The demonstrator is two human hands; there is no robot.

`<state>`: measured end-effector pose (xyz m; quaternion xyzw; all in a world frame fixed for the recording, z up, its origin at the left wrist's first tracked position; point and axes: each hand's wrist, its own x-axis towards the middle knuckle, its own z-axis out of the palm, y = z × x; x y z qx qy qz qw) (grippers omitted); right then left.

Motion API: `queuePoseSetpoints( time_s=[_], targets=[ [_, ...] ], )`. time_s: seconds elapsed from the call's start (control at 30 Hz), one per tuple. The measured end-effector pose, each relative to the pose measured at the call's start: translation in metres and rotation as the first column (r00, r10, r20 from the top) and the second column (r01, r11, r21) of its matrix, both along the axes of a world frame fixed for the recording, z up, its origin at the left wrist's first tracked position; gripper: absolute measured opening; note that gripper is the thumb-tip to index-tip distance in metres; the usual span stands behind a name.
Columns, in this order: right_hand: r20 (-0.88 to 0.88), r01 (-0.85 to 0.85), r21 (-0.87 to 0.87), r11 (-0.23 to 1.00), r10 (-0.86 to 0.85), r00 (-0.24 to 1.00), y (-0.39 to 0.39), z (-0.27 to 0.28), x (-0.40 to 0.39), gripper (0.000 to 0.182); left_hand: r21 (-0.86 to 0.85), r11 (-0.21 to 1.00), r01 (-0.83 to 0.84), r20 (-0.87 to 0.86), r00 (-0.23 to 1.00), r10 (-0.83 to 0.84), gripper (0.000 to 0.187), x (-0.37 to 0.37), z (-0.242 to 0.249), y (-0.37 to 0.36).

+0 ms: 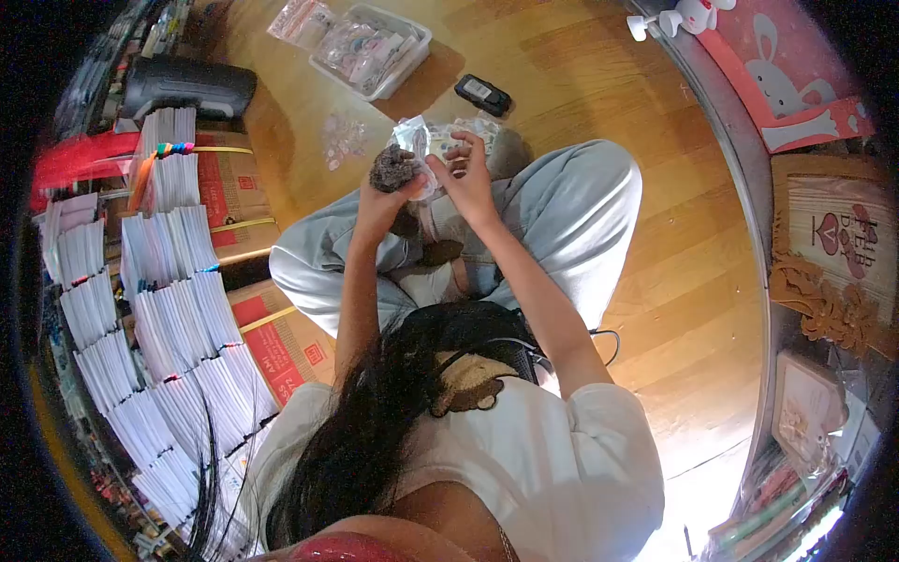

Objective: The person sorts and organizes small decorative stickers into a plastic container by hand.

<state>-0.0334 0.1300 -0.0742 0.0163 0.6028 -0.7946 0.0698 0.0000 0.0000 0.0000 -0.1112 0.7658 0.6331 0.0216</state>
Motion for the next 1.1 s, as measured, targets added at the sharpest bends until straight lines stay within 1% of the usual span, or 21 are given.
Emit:
queuePoseSetpoints(
  time_s=[0.07,0.1,0.17,0.27,0.37,0.4,0.47,0.57,0.67,0.77,0.8,0.9,1.0,1.1],
  targets=[
    [0.001,-0.011,-0.038,0.999,0.011,1.000,0.000,-0.002,0.000,0.039,0.096,0.995,-0.031,0.076,0.997,0.024,0.036,-0.001,0.003,-0.001],
    [-0.051,0.005,0.026,1.000,-0.004,0.999,0.009,-0.003,-0.004,0.035,0.094,0.996,-0.001,0.056,0.998,-0.004,0.035,-0.004,-0.003,0.005],
    [-0.118,0.047,0.100,0.994,-0.035,0.992,0.008,-0.004,-0.002,0.030,0.036,0.998,0.060,0.054,0.997,-0.062,0.033,-0.004,-0.010,-0.001],
    [-0.085,0.034,0.081,0.996,-0.027,0.996,0.007,-0.006,0.000,0.025,-0.038,0.999,0.030,0.003,1.000,-0.030,0.029,0.000,-0.009,0.001],
    [-0.117,0.063,-0.073,0.995,-0.072,0.991,0.000,0.005,0.005,0.019,-0.040,0.999,-0.005,-0.046,0.999,0.003,0.028,0.001,-0.009,0.000],
    [-0.075,0.019,-0.085,0.996,-0.026,0.997,0.000,0.008,0.008,0.017,-0.041,0.999,-0.023,-0.049,0.999,0.021,0.028,0.002,-0.010,-0.001],
    [0.002,-0.067,-0.112,0.992,0.067,0.998,0.003,0.013,0.010,0.020,-0.040,0.997,-0.058,-0.063,0.996,0.056,0.029,0.001,-0.014,-0.004],
    [-0.026,-0.227,-0.342,0.912,0.233,0.972,0.007,0.007,0.008,0.028,-0.077,0.990,-0.115,-0.024,0.993,0.114,0.031,0.000,-0.019,-0.010],
    [-0.037,-0.254,-0.142,0.957,0.251,0.967,0.003,0.015,0.010,0.028,-0.047,0.998,-0.029,-0.062,0.998,0.026,0.031,0.002,-0.021,-0.010],
    [0.097,-0.190,-0.433,0.881,0.256,0.962,-0.010,-0.007,0.013,0.033,-0.085,0.996,-0.004,-0.139,0.990,-0.008,0.031,0.000,-0.025,0.001],
    [0.171,-0.143,-0.550,0.823,0.279,0.945,-0.007,0.004,0.013,0.034,-0.083,0.997,0.001,-0.111,0.994,-0.010,0.032,-0.002,-0.023,0.003],
    [0.298,-0.063,-0.602,0.796,0.298,0.907,-0.005,0.004,0.012,0.037,-0.140,0.989,0.036,-0.046,0.998,-0.043,0.033,-0.004,-0.013,0.006],
    [0.345,-0.086,-0.576,0.813,0.337,0.876,-0.005,-0.005,0.009,0.039,-0.264,0.964,-0.002,-0.215,0.975,-0.057,0.031,-0.006,-0.022,0.002],
    [0.359,-0.029,-0.565,0.825,0.278,0.891,-0.001,0.002,0.007,0.040,-0.296,0.935,-0.198,-0.244,0.961,0.127,0.031,-0.010,-0.026,-0.008]
  ],
)
